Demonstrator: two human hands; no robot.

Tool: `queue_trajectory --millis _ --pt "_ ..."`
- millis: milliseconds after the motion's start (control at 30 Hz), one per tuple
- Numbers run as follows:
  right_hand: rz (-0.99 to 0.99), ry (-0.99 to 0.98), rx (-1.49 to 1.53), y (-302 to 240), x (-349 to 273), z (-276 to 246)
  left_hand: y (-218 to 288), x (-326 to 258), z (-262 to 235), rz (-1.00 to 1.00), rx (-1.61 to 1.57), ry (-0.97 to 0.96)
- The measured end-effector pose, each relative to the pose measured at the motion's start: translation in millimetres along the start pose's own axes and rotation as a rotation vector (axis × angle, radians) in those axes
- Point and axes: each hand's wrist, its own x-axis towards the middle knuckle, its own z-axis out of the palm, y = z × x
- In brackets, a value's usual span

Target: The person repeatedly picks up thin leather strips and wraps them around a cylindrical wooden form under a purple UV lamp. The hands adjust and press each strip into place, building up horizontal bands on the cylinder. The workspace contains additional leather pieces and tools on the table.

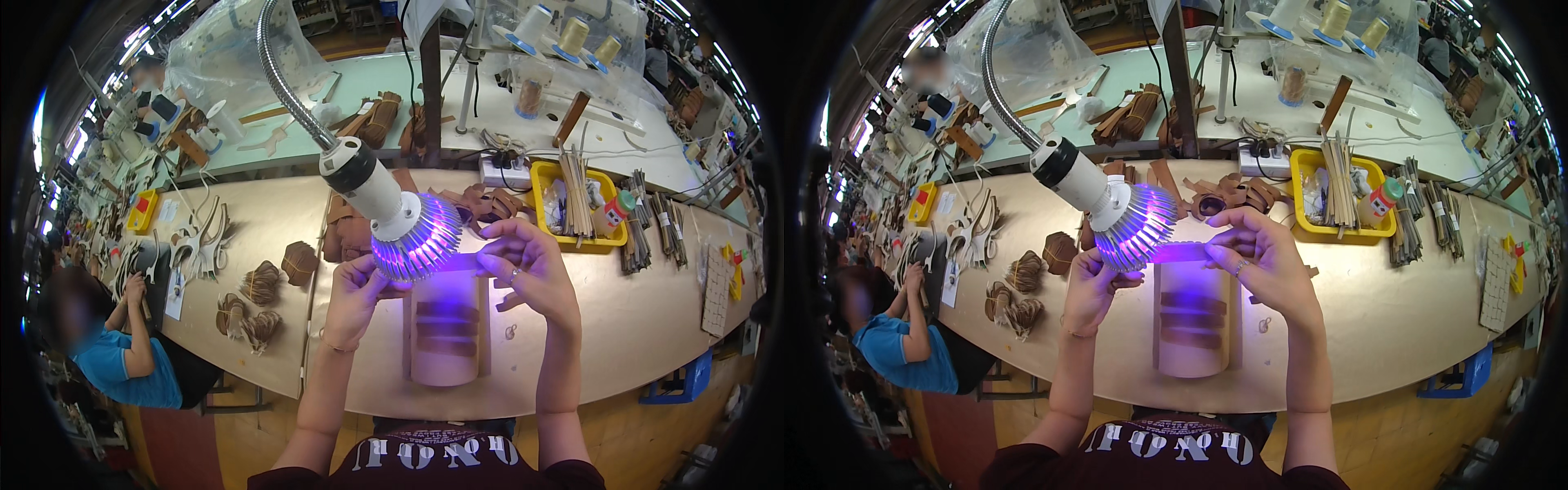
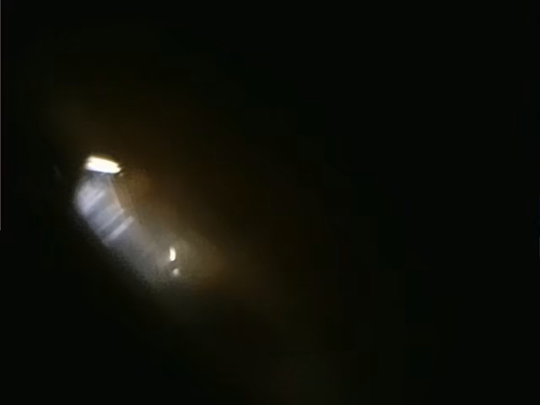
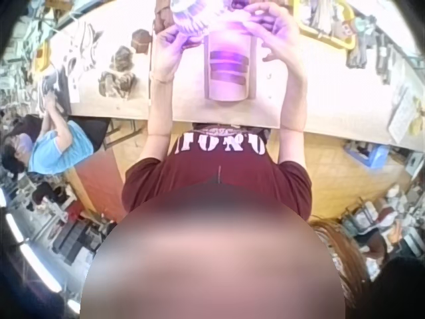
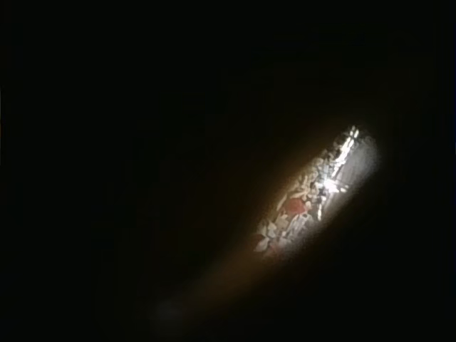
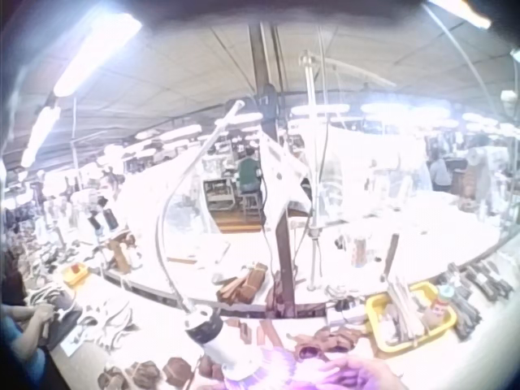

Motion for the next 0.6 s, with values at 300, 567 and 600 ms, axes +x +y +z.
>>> queue_trajectory --millis 300,567,600 --pt "0.006 -0.019 -0.008 4 -3 -14 -2 1 2 -0.013 0.043 -0.104" --pt "-0.098 -0.024 -0.130 12 -1 -15 -13 6 3 0.041 0.332 -0.110" --pt "-0.142 -0.045 -0.174 12 0 -14 -13 8 6 0.162 0.517 -0.093"
